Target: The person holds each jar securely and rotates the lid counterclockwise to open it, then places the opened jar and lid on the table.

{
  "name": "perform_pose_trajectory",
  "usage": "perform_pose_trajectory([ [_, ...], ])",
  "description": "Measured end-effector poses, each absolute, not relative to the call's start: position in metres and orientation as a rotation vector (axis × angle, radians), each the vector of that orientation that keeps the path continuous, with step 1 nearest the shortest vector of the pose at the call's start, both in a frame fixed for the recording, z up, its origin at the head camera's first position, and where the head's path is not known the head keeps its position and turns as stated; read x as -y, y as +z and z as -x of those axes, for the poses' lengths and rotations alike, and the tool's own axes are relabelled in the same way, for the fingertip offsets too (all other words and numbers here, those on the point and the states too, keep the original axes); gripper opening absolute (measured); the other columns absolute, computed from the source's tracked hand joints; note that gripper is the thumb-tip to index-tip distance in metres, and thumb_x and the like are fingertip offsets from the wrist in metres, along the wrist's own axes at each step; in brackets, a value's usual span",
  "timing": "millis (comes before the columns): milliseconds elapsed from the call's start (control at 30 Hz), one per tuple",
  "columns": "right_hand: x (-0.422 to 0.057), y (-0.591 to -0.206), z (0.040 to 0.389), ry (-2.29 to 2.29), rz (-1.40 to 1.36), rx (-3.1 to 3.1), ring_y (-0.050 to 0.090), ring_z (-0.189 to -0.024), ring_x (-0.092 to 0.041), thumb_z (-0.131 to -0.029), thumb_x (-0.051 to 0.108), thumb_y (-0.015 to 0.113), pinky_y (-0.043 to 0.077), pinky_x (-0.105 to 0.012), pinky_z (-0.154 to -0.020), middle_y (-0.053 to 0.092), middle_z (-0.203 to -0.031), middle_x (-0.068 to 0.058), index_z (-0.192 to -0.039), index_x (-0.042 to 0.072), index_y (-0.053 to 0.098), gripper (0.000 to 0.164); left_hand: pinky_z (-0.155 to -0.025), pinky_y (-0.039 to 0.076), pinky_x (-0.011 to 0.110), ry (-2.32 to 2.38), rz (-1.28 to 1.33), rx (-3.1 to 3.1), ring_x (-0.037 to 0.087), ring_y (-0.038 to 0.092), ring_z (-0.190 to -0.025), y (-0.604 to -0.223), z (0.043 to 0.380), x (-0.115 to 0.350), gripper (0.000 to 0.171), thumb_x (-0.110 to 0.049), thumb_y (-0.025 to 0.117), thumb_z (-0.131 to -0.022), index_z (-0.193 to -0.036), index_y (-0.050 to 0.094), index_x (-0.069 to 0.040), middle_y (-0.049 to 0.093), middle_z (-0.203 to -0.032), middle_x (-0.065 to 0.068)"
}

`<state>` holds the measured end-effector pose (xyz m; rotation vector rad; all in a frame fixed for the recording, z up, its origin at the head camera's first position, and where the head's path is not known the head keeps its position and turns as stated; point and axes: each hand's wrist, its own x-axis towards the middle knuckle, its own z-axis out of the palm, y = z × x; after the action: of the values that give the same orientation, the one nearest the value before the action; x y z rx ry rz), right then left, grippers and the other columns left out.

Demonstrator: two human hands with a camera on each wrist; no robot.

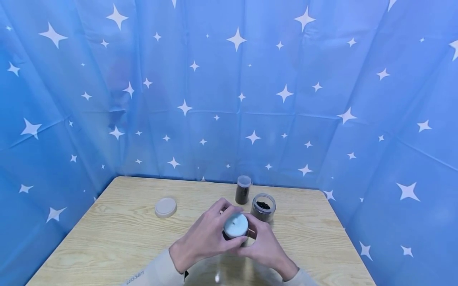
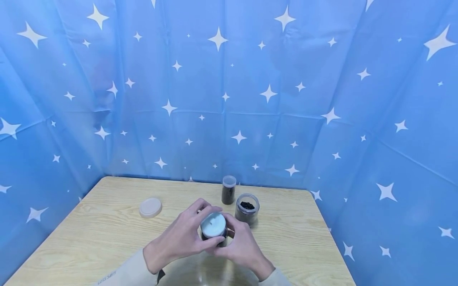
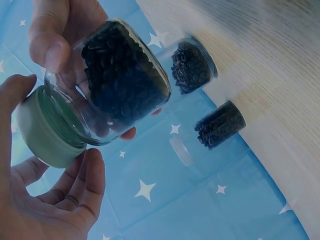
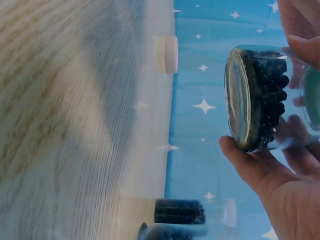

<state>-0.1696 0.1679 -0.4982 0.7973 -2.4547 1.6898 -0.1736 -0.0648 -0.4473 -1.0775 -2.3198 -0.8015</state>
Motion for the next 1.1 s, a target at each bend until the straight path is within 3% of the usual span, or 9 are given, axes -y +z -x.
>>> perform_pose_trajectory([
  [400,-0.172,-0.498,0.171,1.638,-0.826,2.486,0.077,-0.133,-0.010,-0.085,0.014,0.103,0.066,-0.031,-0.111,0.081,-0.139,-0.003,-0.156,0.021,0.067,0.080,-0.101,0.065,0.032,-0.726,1.212,2.258,0.014,0.072,-0.123,-0.444,0.180,0.075,0.071,-0.055,0.096,-0.094,-0.153,0.071,-0.025,0.069,-0.144,-0.002],
  [633,-0.176,-0.499,0.171,1.677,-0.921,2.477,0.079,-0.125,-0.009,-0.083,0.004,0.099,0.066,-0.030,-0.111,0.081,-0.135,-0.006,-0.151,0.019,0.068,0.076,-0.118,0.064,0.042,-0.628,1.458,2.187,0.024,0.068,-0.148,-0.441,0.183,0.086,0.065,-0.050,0.087,-0.104,-0.160,0.066,-0.026,0.064,-0.163,0.006],
  [833,-0.177,-0.497,0.170,1.721,-0.986,2.469,0.080,-0.125,-0.010,-0.087,0.011,0.101,0.067,-0.032,-0.111,0.079,-0.141,-0.006,-0.157,0.018,0.066,0.079,-0.125,0.060,0.039,-0.598,1.605,2.111,0.024,0.066,-0.152,-0.437,0.184,0.089,0.059,-0.038,0.087,-0.105,-0.158,0.067,-0.023,0.063,-0.165,0.009],
  [1100,-0.176,-0.497,0.170,1.774,-1.027,2.447,0.080,-0.125,-0.013,-0.089,0.013,0.101,0.067,-0.034,-0.113,0.079,-0.141,-0.004,-0.159,0.023,0.065,0.080,-0.114,0.062,0.027,-0.597,1.631,2.114,0.019,0.069,-0.143,-0.437,0.185,0.091,0.052,-0.024,0.080,-0.106,-0.157,0.069,-0.023,0.065,-0.161,0.009],
])
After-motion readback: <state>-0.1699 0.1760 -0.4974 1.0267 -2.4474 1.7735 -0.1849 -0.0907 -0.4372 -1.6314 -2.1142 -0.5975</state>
